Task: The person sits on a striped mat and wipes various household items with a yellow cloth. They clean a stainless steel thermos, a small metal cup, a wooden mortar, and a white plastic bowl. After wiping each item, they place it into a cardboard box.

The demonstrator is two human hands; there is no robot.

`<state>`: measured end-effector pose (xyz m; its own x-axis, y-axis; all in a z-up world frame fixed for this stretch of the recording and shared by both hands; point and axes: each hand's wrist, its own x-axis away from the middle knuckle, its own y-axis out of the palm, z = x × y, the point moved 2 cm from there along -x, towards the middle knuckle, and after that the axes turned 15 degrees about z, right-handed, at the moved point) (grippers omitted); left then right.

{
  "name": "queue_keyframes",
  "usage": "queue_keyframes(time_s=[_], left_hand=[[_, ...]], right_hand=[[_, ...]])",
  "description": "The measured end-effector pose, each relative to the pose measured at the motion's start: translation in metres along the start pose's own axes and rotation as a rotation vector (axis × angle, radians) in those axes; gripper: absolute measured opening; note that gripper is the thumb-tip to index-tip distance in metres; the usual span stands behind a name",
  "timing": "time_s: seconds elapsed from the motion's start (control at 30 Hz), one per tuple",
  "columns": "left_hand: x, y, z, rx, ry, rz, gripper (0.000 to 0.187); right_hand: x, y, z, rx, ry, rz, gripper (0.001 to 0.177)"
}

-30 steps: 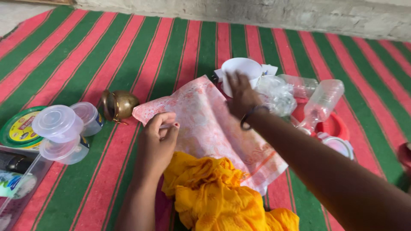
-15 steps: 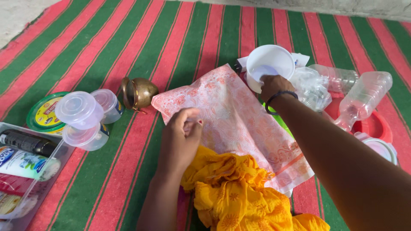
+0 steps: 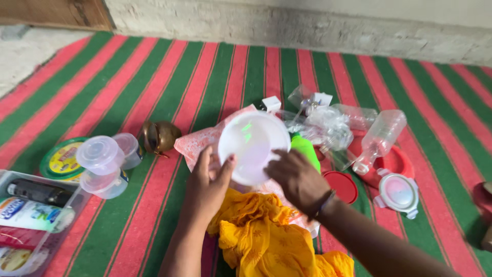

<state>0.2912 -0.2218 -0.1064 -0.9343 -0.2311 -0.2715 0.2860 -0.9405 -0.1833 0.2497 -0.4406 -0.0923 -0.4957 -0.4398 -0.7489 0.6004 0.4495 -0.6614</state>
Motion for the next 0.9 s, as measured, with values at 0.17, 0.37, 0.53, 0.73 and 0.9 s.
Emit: queue_keyframes(time_s=[0.17, 0.37, 0.53, 0.73, 0.9], left_hand=[[0.016, -0.029, 0.015, -0.179, 0.031, -0.010, 0.054], [0.053, -0.079, 0.007, 0.024, -0.346, 0.090, 0.045], [0.076, -0.105, -0.009, 0.208, -0.390, 0.176, 0.038], [0.103, -0.098, -0.016, 0.223, -0.353, 0.046, 0.047], [0.107, -0.085, -0.035, 0.186, -0.295, -0.085, 0.067]], right_hand=[[-0.013, -0.033, -0.048, -0.082, -0.020, -0.061, 0.026], [-0.029, -0.035, -0.092, -0.104, 0.004, -0.056, 0.024], [-0.026, -0.036, -0.138, -0.144, 0.153, 0.048, 0.069], [0.028, -0.006, -0.129, -0.200, 0.581, -0.091, 0.043], [0.067, -0.016, -0.102, -0.218, 0.680, -0.124, 0.024]])
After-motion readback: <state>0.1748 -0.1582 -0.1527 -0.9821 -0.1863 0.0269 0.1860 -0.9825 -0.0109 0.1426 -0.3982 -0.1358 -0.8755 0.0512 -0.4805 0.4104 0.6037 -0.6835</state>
